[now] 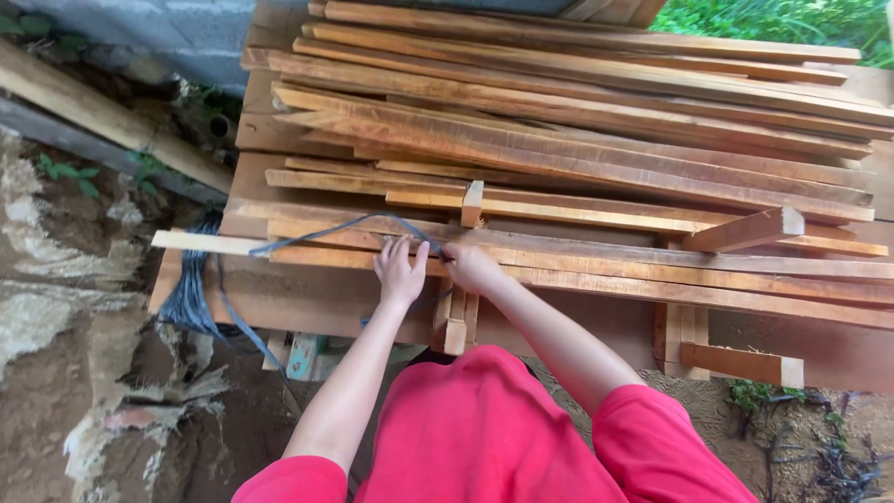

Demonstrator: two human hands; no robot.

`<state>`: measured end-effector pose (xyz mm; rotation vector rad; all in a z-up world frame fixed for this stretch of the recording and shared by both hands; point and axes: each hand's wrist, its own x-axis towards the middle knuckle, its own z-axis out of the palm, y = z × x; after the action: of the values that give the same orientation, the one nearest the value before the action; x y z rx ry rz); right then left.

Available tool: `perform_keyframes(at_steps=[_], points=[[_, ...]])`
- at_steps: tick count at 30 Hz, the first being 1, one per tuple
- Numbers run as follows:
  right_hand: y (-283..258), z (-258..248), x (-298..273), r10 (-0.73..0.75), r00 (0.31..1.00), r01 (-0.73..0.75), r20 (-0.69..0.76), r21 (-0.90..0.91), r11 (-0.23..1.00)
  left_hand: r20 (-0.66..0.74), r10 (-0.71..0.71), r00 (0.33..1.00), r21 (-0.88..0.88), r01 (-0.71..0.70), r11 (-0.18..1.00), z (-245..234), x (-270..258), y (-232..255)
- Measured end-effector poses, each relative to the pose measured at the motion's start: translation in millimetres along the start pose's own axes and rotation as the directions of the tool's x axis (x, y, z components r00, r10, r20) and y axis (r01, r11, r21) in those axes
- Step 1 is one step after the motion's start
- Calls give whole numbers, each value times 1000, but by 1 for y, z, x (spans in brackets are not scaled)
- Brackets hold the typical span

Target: The person aligns a stack of wooden planks on a workbench and then uses black straps to tie the planks together. The person wraps the straps around the stack and secures them by hand.

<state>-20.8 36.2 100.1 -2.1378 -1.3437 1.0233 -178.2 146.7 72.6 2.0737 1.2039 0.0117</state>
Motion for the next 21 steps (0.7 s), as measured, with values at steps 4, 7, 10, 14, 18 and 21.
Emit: perform_keyframes(at_steps=[4,7,10,14,18,21], points=[[2,7,10,-4,999,13,42,-205,979,-310,181,933,-161,-240,957,-6,11,19],[-19,-18,16,17,999,-21,48,76,997,-277,99,956,-336,-192,922,-24,18,25],[-50,-33,34,21,999,-10,-29,336,942,-154,142,978,-333,-187,924,-24,24,6],[-83,-18,64,41,992,-1,-119,319,948,-45,231,972,-366,-232,901,-9,26,-14],[-71,5,104,13,975,46,-224,259,965,-100,170,980,-402,-197,894,-16,22,-14],[-40,20,134,-49,953,40,-298,-37,999,-390,2,921,-426,-182,886,-54,-16,9]])
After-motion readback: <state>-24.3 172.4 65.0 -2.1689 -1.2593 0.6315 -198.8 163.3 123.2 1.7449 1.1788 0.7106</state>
